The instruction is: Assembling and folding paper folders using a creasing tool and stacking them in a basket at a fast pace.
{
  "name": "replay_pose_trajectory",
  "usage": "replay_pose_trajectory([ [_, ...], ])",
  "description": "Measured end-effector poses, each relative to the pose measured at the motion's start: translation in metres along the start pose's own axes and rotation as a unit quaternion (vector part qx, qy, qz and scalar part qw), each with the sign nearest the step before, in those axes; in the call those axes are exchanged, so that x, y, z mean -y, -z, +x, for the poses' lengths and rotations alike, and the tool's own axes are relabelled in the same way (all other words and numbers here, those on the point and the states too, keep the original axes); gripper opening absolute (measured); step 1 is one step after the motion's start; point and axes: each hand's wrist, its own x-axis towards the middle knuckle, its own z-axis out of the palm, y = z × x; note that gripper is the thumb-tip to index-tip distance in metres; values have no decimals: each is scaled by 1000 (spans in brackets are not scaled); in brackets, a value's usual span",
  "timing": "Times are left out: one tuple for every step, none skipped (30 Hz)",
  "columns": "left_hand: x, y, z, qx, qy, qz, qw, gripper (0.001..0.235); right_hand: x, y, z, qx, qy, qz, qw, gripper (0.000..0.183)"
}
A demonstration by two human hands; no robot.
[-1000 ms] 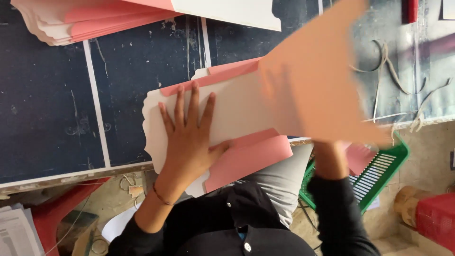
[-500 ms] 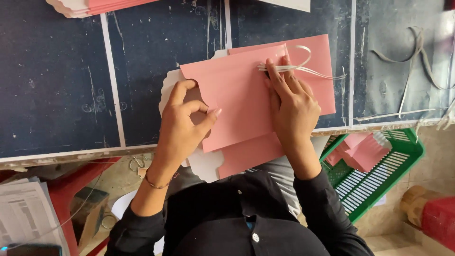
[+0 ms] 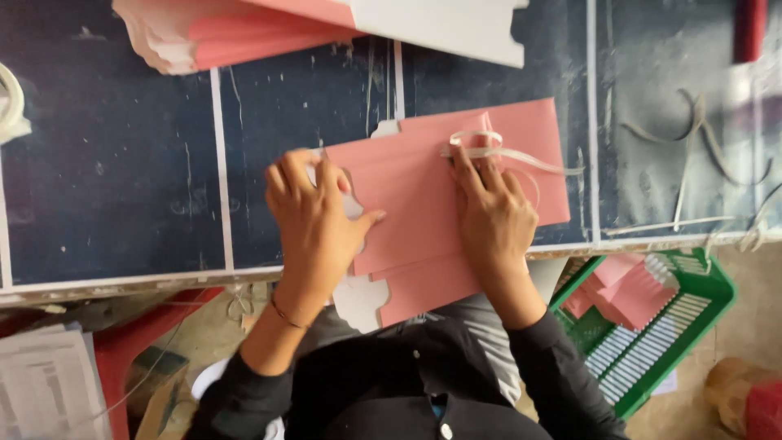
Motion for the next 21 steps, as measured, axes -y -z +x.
replay_pose_trajectory([
  [-2,10,17,-19,-60,10,998,68,1,2,1,14,-5,10,1000,36],
  [-4,20,34,-41,-119,21,992,76,2,4,2,26,-8,19,999,38],
  [5,17,63,-53,-122,19,991,76,1,2,4,15,-5,15,1000,38],
  [15,16,91,-73,-167,62,981,68,2,0,3,-3,1,19,1000,32],
  [25,15,119,-93,-210,106,967,61,2,-2,3,-22,7,22,999,27],
  [41,11,141,-101,-210,107,967,61,2,-3,3,-29,9,21,999,27],
  [57,6,164,-102,-253,112,955,61,1,-4,3,-15,4,33,999,29],
  [73,1,186,-101,-298,117,942,63,0,-6,1,0,-4,43,999,30],
  [75,6,195,-107,-299,118,941,63,-1,-7,4,-6,-3,42,999,30],
  [77,8,200,-124,-321,142,928,30,-2,-6,2,19,-7,47,999,33],
  [80,10,205,-140,-342,165,914,15,-3,-7,1,44,-11,51,998,36],
  [60,29,187,-139,-343,165,914,15,-4,-7,2,46,-12,51,998,36],
  [41,47,168,-151,-350,155,911,20,-5,-7,4,39,-4,51,998,36],
  [23,63,144,-155,-355,143,911,25,-4,-5,-2,42,2,51,998,36],
  [9,65,114,-145,-354,141,913,25,-4,-7,-3,52,0,53,997,36],
  [-5,68,86,-113,-261,23,958,8,-4,-10,-2,24,5,30,999,35],
  [-19,72,58,-80,-161,-94,979,22,-4,-12,-1,-5,11,6,1000,35],
  [-26,67,35,-76,-160,-95,980,22,-6,-10,2,0,9,5,1000,35],
  [-34,62,11,-46,-225,-83,970,14,-8,-8,4,-12,-4,14,1000,33],
  [-41,59,-14,-17,-288,-70,955,14,-10,-5,6,-22,-15,24,999,32],
  [-42,46,-32,-13,-286,-73,956,14,-32,-2,9,-17,-15,23,999,32],
])
